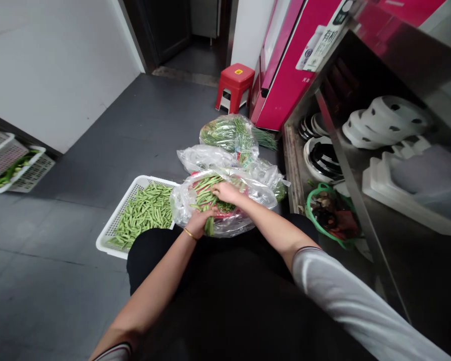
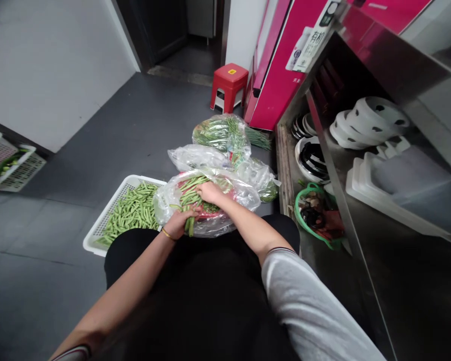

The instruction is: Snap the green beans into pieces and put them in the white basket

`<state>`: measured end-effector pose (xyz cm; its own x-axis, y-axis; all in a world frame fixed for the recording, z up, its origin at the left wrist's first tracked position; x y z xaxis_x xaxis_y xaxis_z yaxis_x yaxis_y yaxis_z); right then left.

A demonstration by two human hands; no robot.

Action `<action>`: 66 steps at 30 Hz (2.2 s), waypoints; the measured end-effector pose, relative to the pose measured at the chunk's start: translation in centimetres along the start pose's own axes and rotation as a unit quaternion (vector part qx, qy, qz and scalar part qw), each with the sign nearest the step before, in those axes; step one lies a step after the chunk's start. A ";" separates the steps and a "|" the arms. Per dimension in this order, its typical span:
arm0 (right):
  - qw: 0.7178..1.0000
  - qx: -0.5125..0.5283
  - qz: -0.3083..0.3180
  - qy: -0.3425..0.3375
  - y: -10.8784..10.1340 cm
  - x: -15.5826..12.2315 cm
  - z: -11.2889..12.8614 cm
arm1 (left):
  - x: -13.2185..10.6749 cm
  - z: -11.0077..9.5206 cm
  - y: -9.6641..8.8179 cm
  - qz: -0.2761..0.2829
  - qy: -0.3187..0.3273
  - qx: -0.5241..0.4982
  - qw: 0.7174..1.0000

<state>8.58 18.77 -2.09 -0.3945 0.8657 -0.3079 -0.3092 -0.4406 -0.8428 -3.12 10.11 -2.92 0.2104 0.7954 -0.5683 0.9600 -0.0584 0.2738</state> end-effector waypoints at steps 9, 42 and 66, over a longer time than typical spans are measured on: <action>0.996 -0.070 0.058 0.018 2.7 -1.7 -3.9 | -2.5 2.0 -8.0 -0.126 -0.001 0.131 0.983; 0.894 0.380 -0.180 -0.152 0.7 -12.7 3.3 | -5.7 2.3 0.8 0.070 0.029 0.058 0.995; 0.930 0.119 0.045 -0.346 4.7 -17.1 7.0 | -6.9 0.5 -0.5 -0.035 0.115 0.001 0.993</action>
<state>7.77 0.26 2.34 -0.8646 0.4993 0.0554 -0.3986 -0.6146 -0.6807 -4.91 4.39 0.51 0.0965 0.9144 -0.3931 0.9710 0.0004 0.2393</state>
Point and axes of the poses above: each hand's wrist, its own x-axis towards the middle knuckle, its own y-axis out of the palm, z = x × y, the point moved 4 cm from there along x, towards the middle knuckle, and after that the axes turned 10 degrees about x, right-handed, at the moved point
